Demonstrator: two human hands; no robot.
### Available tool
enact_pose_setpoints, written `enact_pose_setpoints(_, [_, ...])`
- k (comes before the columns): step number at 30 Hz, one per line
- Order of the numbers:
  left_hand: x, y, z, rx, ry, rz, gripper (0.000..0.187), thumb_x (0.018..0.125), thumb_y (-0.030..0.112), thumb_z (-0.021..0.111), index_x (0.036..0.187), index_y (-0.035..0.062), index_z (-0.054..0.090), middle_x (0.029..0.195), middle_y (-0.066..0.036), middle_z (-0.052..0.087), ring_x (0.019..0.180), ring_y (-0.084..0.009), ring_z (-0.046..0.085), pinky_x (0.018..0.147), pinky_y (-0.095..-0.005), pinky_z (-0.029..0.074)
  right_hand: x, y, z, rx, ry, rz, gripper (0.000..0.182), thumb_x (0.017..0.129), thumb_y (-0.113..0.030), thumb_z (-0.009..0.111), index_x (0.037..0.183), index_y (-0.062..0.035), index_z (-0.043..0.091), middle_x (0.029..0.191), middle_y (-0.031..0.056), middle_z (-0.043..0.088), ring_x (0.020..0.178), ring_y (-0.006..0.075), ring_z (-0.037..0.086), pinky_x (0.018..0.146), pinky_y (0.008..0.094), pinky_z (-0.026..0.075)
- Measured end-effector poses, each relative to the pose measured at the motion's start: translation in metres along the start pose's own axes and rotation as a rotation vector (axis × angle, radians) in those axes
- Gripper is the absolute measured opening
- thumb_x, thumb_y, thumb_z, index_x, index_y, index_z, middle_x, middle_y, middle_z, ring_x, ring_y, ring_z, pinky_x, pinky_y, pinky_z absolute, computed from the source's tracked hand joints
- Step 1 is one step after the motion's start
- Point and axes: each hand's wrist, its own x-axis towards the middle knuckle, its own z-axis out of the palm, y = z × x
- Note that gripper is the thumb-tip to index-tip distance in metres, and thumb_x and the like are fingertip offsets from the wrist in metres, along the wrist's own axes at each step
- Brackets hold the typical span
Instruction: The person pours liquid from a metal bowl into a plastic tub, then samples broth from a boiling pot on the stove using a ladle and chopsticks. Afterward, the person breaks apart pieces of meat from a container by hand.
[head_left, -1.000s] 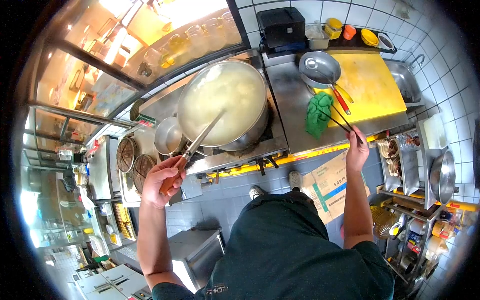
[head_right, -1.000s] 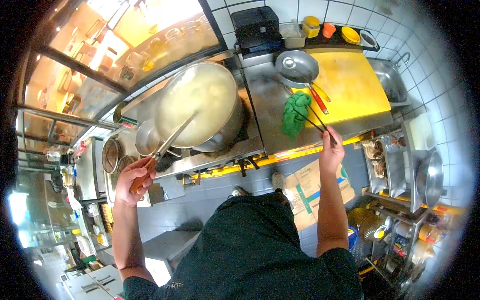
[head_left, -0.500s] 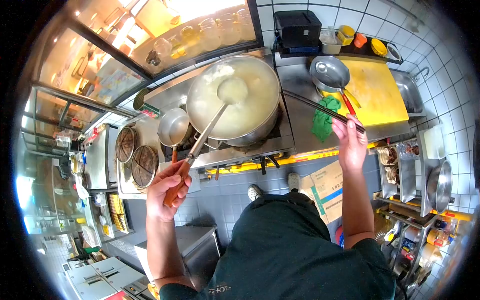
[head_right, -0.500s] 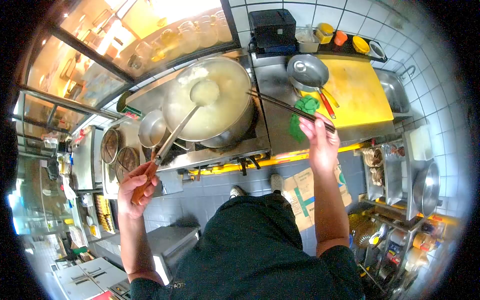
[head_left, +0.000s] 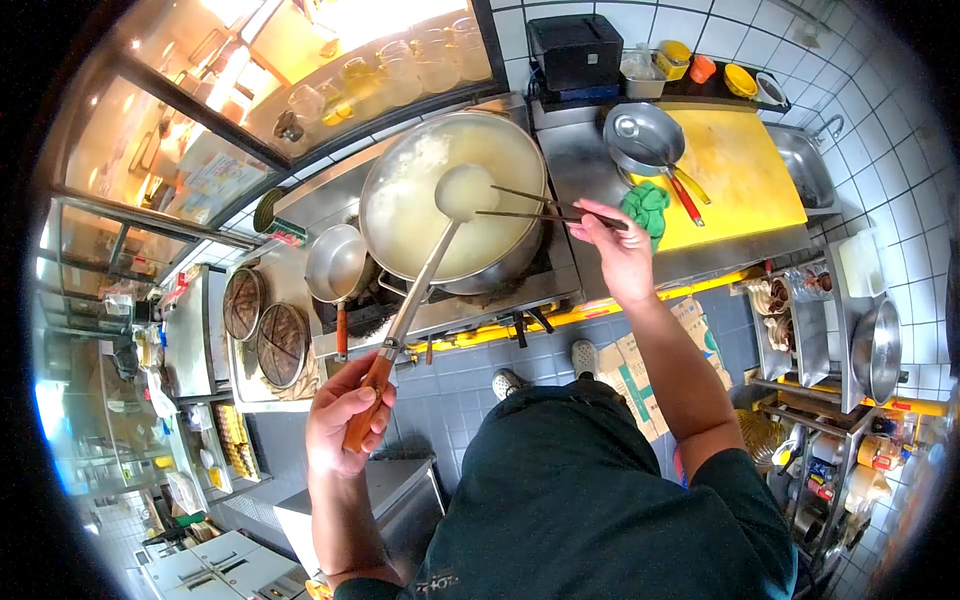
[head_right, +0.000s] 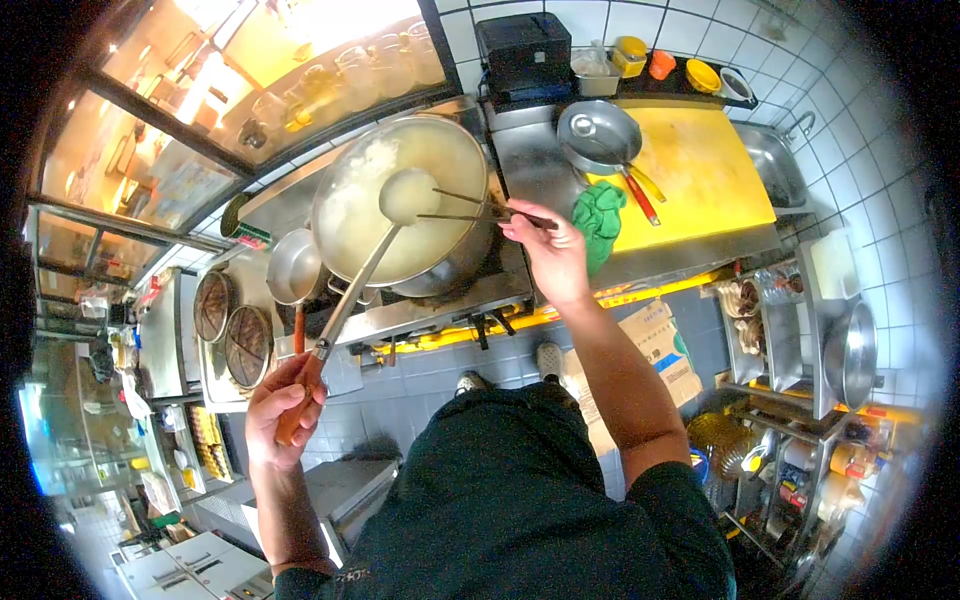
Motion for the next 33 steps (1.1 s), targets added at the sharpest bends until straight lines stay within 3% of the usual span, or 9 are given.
enact_pose_setpoints(4, [-0.003, -0.004, 0.001, 0.031, 0.007, 0.001, 0.055, 0.082, 0.005, 0.062, 0.134, -0.0079, 0.047, 0.082, -0.018, 0.063, 0.051, -0.0136, 0.055, 0.034, -0.0195, 0.04, 0.003, 0.012, 0.002, -0.071, -0.005, -0.029, 0.02, 0.094, 0.001, 0.06, 0.113, 0.0022, 0.063, 0.113, 0.0135, 0.066, 0.095, 0.018, 0.066, 0.087, 0.0322, 0.057])
enact_pose_setpoints(7, [-0.005, -0.007, 0.002, 0.042, -0.004, -0.002, 0.056, 0.082, 0.005, 0.063, 0.134, -0.0078, 0.047, 0.083, -0.018, 0.063, 0.051, -0.0137, 0.055, 0.034, -0.0197, 0.04, 0.008, 0.025, 0.002, -0.018, 0.01, -0.059, 0.021, 0.093, -0.003, 0.063, 0.114, 0.0038, 0.063, 0.104, 0.01, 0.068, 0.09, 0.0152, 0.067, 0.084, 0.0284, 0.057])
enact_pose_setpoints(16, [-0.01, -0.013, 0.006, 0.061, 0.041, 0.014, 0.058, 0.078, 0.007, 0.067, 0.132, -0.0065, 0.05, 0.082, -0.02, 0.062, 0.048, -0.0156, 0.054, 0.032, -0.0213, 0.037, 0.017, 0.025, 0.009, 0.241, 0.168, 0.133, 0.02, 0.093, -0.007, 0.064, 0.111, 0.0026, 0.063, 0.098, 0.0116, 0.067, 0.091, 0.0229, 0.068, 0.084, 0.0328, 0.058])
enact_pose_setpoints(21, [-0.012, -0.015, 0.005, 0.092, 0.061, 0.039, 0.059, 0.077, 0.007, 0.068, 0.132, -0.0051, 0.051, 0.082, -0.02, 0.062, 0.048, -0.0158, 0.054, 0.033, -0.0222, 0.037, 0.018, 0.011, 0.007, 0.255, 0.173, 0.12, 0.019, 0.093, -0.007, 0.064, 0.11, 0.0032, 0.062, 0.098, 0.0124, 0.068, 0.092, 0.0241, 0.069, 0.084, 0.034, 0.058])
enact_pose_setpoints(27, [-0.011, -0.019, -0.002, 0.106, 0.033, 0.04, 0.058, 0.081, 0.0, 0.063, 0.136, -0.005, 0.047, 0.086, -0.017, 0.063, 0.054, -0.0153, 0.057, 0.038, -0.023, 0.043, 0.016, -0.011, 0.006, 0.236, 0.134, 0.097, 0.022, 0.095, -0.009, 0.062, 0.112, 0.0037, 0.06, 0.1, 0.0141, 0.068, 0.094, 0.0251, 0.069, 0.087, 0.0361, 0.057])
enact_pose_setpoints(31, [-0.011, -0.026, -0.007, 0.238, 0.062, 0.079, 0.057, 0.08, 0.006, 0.065, 0.134, -0.003, 0.05, 0.087, -0.015, 0.063, 0.058, -0.0162, 0.058, 0.043, -0.0251, 0.045, 0.014, -0.027, 0.007, 0.181, 0.135, 0.099, 0.022, 0.096, -0.008, 0.06, 0.114, 0.0056, 0.057, 0.101, 0.0154, 0.067, 0.094, 0.026, 0.068, 0.088, 0.0373, 0.057])
enact_pose_setpoints(33, [-0.01, -0.028, -0.01, 0.238, 0.047, 0.082, 0.056, 0.083, 0.0, 0.061, 0.138, -0.0005, 0.047, 0.088, -0.014, 0.063, 0.058, -0.0153, 0.057, 0.043, -0.0261, 0.044, 0.014, -0.026, 0.002, 0.191, 0.119, 0.072, 0.022, 0.095, -0.008, 0.061, 0.113, 0.0044, 0.058, 0.1, 0.0149, 0.067, 0.093, 0.0252, 0.069, 0.086, 0.037, 0.057])
